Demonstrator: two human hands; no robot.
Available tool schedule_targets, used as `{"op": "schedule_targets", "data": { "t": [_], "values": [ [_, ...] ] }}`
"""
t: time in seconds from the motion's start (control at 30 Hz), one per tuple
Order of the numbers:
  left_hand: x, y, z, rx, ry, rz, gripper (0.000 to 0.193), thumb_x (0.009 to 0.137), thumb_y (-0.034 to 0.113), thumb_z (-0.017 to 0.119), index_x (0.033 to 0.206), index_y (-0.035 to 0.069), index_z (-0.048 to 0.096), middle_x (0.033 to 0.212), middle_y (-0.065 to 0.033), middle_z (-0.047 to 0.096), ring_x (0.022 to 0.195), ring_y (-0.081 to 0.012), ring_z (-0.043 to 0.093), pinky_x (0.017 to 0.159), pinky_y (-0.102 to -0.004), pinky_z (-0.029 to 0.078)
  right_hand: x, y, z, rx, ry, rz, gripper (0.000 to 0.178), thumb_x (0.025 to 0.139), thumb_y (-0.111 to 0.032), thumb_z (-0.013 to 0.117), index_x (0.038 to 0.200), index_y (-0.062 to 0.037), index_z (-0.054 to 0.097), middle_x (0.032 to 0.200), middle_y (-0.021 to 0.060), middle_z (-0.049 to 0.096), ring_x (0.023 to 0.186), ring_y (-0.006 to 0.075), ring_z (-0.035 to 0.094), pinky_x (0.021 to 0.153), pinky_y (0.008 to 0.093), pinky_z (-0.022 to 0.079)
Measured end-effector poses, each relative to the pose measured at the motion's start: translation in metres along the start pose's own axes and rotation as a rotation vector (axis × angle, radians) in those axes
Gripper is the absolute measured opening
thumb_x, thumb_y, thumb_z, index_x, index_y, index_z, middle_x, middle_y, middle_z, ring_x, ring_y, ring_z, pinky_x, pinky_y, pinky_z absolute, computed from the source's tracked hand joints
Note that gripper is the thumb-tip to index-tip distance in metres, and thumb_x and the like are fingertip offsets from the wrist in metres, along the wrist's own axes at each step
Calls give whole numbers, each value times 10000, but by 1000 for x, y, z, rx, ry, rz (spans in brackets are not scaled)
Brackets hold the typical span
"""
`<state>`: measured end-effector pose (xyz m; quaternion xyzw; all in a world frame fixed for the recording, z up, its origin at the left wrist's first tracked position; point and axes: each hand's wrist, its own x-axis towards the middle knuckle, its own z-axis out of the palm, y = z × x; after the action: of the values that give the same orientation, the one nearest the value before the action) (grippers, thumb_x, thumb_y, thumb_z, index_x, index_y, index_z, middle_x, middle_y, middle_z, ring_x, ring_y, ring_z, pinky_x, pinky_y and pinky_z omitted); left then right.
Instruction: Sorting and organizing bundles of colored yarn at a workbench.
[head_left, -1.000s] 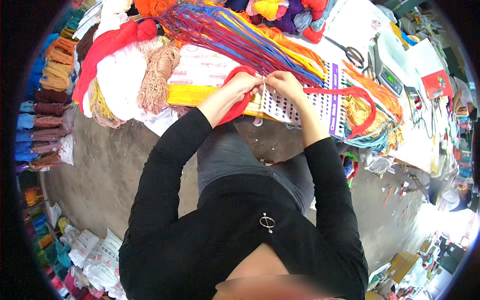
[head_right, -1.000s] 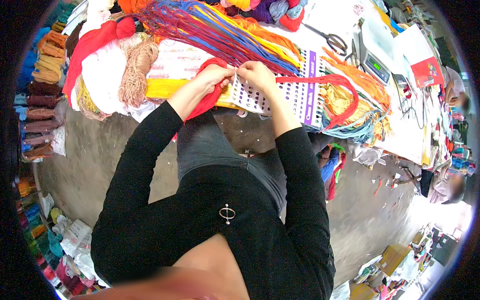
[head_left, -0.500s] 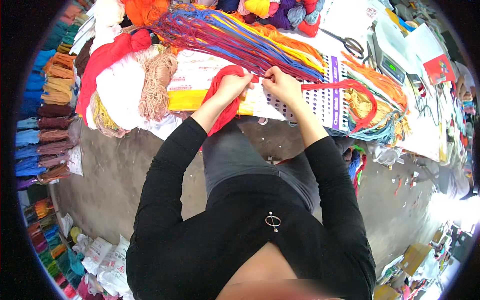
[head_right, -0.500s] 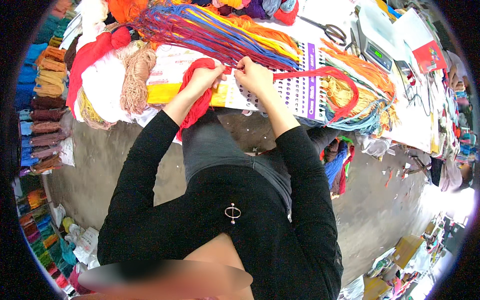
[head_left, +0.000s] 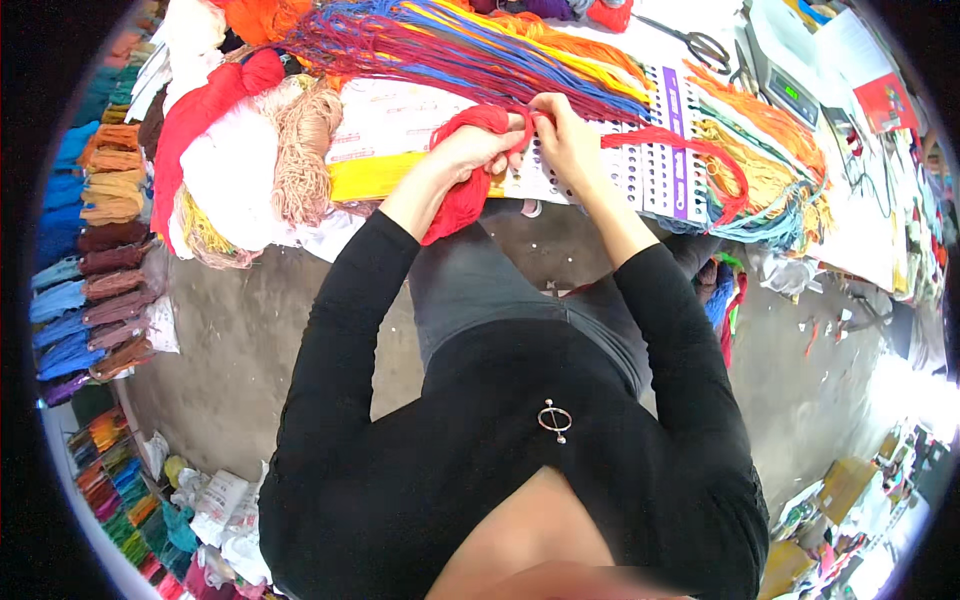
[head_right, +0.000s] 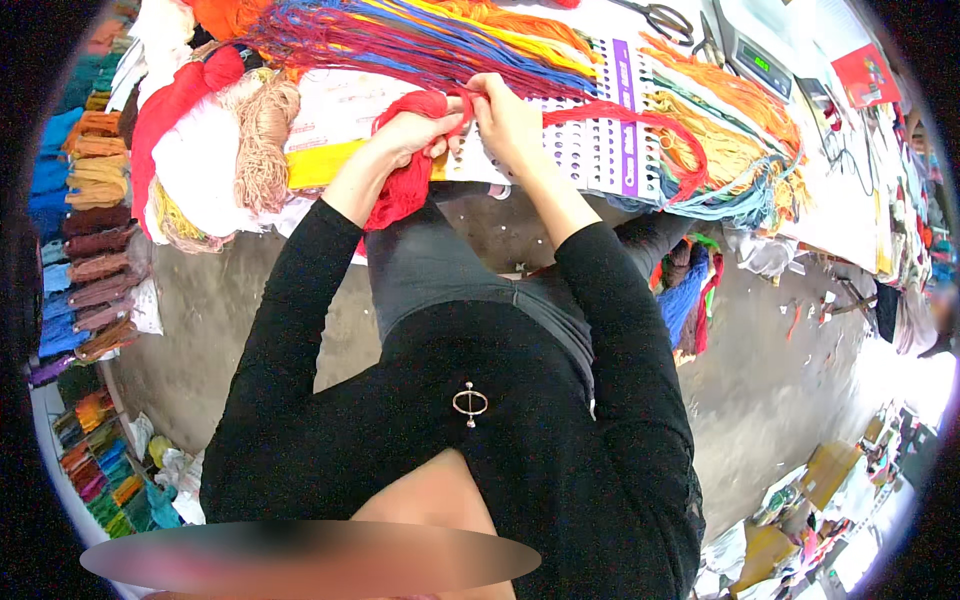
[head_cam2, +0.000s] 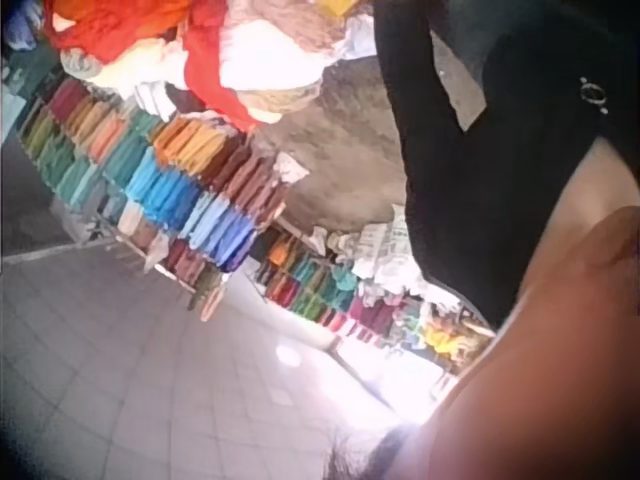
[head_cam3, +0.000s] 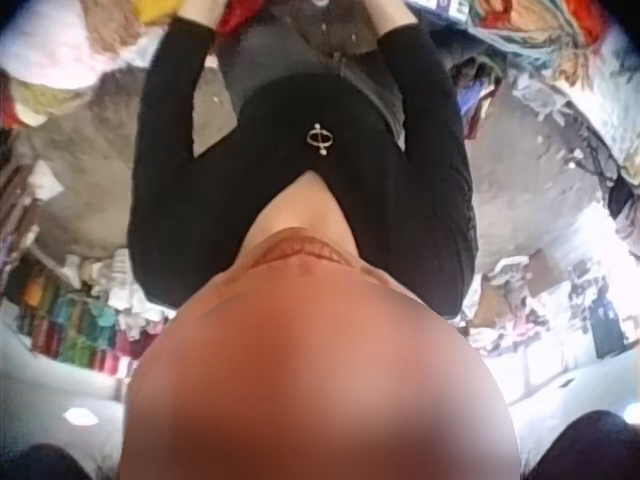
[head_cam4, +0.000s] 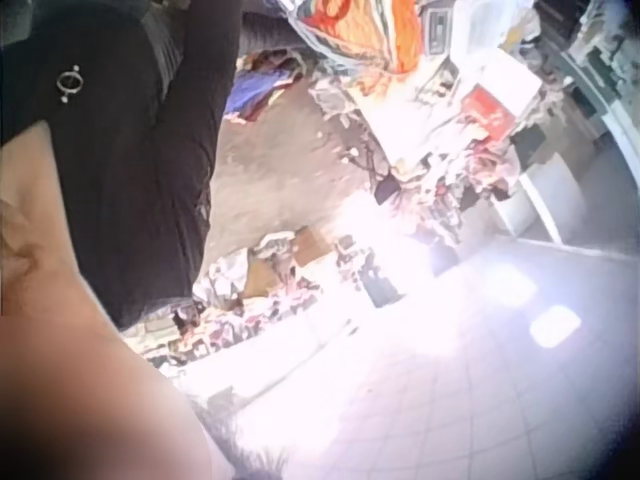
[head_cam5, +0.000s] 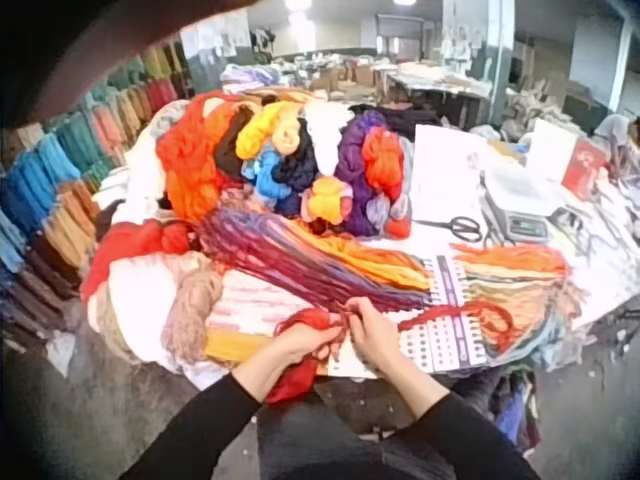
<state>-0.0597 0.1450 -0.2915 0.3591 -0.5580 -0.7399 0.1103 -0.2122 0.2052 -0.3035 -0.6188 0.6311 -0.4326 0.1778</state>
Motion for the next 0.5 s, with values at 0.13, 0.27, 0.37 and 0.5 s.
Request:
{"op": "schedule_targets", "data": {
  "t": [0.13, 0.27, 0.37, 0.5],
  "values": [
    [-2, -9, -16, 148, 367, 183, 166, 913, 208, 498, 815, 94, 569, 584, 19, 506, 461, -69, 425, 410, -212, 318, 1, -16, -1, -258, -168, 11, 311, 845, -305, 543, 1071, -90, 531, 892, 151, 639, 811, 322, 623, 710, 413, 477],
    [-35, 7, -71, -783, 352, 144, 207, 870, 186, 566, 883, -20, 549, 761, -63, 560, 522, -73, 425, 409, -173, 314, 2, -15, 0, -347, -148, -87, 379, 766, -376, 605, 963, -56, 556, 832, 146, 626, 820, 297, 619, 707, 417, 471],
    [-78, 22, -114, -910, 162, 349, 261, 857, 155, 560, 980, -75, 552, 888, -98, 586, 524, -33, 374, 432, -158, 333, 3, -14, 1, -370, -179, -58, 361, 758, -352, 591, 931, -37, 553, 854, 150, 623, 844, 295, 615, 732, 416, 467],
    [-100, 21, -122, -449, 590, 514, 408, 888, 177, 565, 1269, 81, 459, 830, -10, 592, 631, -87, 493, 534, -201, 395, 4, -11, 4, -347, -170, -58, 349, 753, -339, 579, 906, -27, 544, 836, 150, 617, 837, 300, 613, 734, 419, 467]
  ]
}}
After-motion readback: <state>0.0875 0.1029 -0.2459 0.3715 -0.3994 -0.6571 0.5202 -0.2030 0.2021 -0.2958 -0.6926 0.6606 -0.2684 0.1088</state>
